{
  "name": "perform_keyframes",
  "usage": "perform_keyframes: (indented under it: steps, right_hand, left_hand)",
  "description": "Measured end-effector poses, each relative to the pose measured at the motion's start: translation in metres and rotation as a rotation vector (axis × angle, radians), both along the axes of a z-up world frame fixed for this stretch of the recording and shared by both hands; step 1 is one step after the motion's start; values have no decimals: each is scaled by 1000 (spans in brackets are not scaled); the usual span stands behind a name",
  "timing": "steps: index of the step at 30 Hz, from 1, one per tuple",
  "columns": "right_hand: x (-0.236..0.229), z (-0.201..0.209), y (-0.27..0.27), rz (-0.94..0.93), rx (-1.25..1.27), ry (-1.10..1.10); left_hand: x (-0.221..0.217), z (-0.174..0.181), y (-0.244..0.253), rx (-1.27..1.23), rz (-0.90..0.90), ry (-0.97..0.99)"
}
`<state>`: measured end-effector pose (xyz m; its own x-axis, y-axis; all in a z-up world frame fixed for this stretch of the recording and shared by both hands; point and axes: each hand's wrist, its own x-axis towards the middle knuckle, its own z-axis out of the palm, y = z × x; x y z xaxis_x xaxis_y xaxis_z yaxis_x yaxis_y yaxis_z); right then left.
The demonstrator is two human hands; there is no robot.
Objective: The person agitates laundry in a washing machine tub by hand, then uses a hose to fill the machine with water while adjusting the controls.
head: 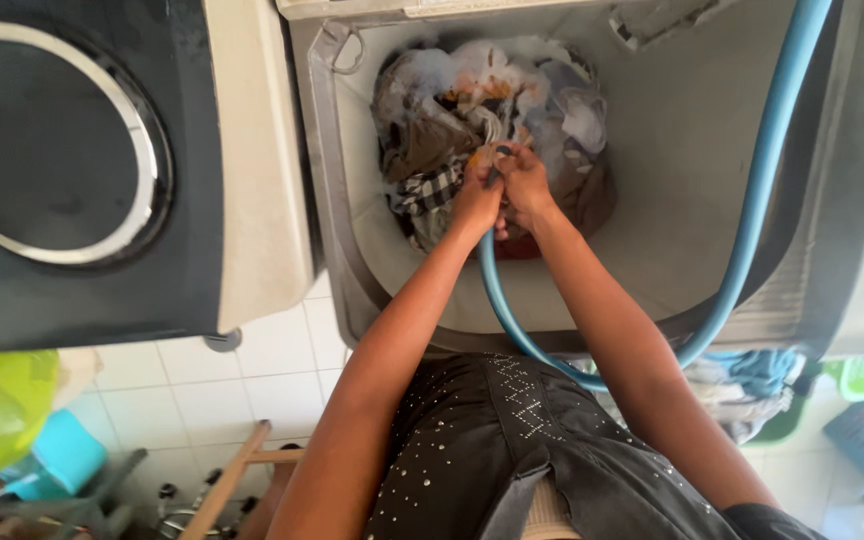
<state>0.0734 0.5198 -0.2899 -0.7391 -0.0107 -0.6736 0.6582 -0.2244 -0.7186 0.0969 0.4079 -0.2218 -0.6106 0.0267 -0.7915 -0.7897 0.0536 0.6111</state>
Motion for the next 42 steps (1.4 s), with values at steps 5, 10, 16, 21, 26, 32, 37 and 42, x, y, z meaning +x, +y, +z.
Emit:
perform_keyframes:
  steps: [5, 10, 16, 21, 26, 32, 37, 42]
  right_hand:
    - [-12, -19, 39, -246, -96, -118]
    - [-7, -69, 73, -105, 75, -56]
    - [22, -90, 88, 93, 138, -147]
    - [16, -63, 82, 88, 80, -106]
    - [1, -52, 95, 49, 105, -72]
    - [18, -94, 121, 71, 220, -169]
    - [7, -89, 114, 158, 175, -137]
    - [-9, -77, 111, 80, 109, -70]
  left_hand:
    - [21, 52, 33, 91, 92, -108]
    - [40, 59, 78, 35, 110, 8]
    - [58, 51, 104, 8, 93, -86]
    - [53, 53, 108, 3, 90, -86]
    - [43, 49, 115, 17, 115, 33]
    - [49, 26, 125, 29, -29, -128]
    - [46, 28, 124, 45, 93, 18]
    - [34, 38, 123, 39, 85, -13]
